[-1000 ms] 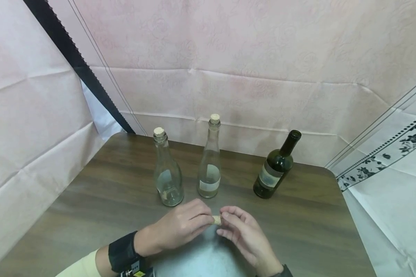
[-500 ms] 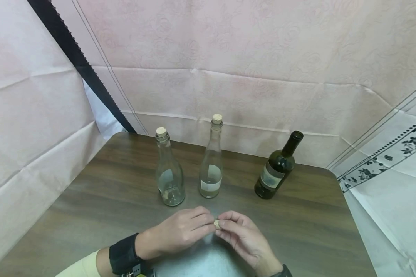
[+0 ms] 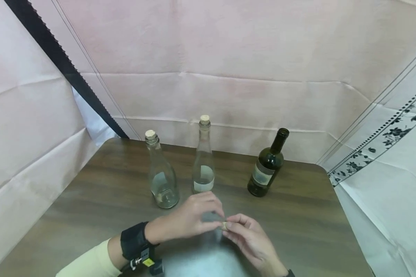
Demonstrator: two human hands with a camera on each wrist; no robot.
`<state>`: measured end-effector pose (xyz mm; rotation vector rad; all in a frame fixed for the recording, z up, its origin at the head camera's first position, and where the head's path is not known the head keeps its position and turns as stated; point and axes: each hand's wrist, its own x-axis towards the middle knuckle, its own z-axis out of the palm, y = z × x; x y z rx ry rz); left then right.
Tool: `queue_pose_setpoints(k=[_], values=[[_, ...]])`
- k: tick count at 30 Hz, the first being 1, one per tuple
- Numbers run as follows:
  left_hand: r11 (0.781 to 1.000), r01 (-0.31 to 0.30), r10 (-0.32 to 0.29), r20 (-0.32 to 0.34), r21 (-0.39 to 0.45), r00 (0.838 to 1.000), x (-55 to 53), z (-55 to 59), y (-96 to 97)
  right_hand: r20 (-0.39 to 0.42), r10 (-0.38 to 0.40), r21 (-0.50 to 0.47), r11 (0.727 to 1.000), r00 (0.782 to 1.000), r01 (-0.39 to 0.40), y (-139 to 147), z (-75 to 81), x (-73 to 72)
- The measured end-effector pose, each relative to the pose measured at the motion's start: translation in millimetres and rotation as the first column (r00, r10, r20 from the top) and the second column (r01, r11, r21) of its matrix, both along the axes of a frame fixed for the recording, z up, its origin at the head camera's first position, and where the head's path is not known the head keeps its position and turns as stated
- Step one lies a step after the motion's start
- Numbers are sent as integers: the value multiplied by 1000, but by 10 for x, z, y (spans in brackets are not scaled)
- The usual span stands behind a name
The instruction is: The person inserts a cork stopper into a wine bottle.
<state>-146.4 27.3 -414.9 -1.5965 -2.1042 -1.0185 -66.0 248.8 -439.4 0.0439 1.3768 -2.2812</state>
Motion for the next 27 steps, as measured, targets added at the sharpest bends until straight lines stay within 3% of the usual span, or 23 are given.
queue_pose_setpoints(k=[2, 3, 5, 7, 9, 12, 17, 23, 27], values=[[999, -23, 18, 156, 30, 988, -64, 80, 136, 8, -13, 16, 1000, 1000, 13, 64, -25, 32], [998, -45, 33, 243, 43, 969, -96, 126, 210, 10, -18, 24, 1000, 1000, 18, 93, -38, 49], [993, -103, 69, 394, 65, 916, -166, 225, 360, 13, -24, 40, 999, 1000, 24, 144, -65, 84], [983, -165, 99, 512, 85, 853, -237, 320, 514, 16, -27, 51, 998, 999, 26, 190, -90, 116], [969, -226, 125, 578, 105, 806, -319, 391, 663, 21, -30, 49, 998, 999, 28, 231, -112, 146], [947, -288, 139, 623, 145, 770, -448, 468, 884, 35, -40, 36, 999, 999, 39, 289, -137, 183], [910, -359, 138, 663, 209, 735, -641, 560, 1258, 50, -41, 2, 999, 998, 41, 347, -175, 242], [893, -382, 150, 644, 237, 750, -761, 676, 1608, 18, -31, -50, 998, 999, 32, 377, -217, 303], [891, -392, 163, 647, 228, 745, -839, 697, 1761, 19, -35, -43, 998, 999, 35, 419, -229, 328]])
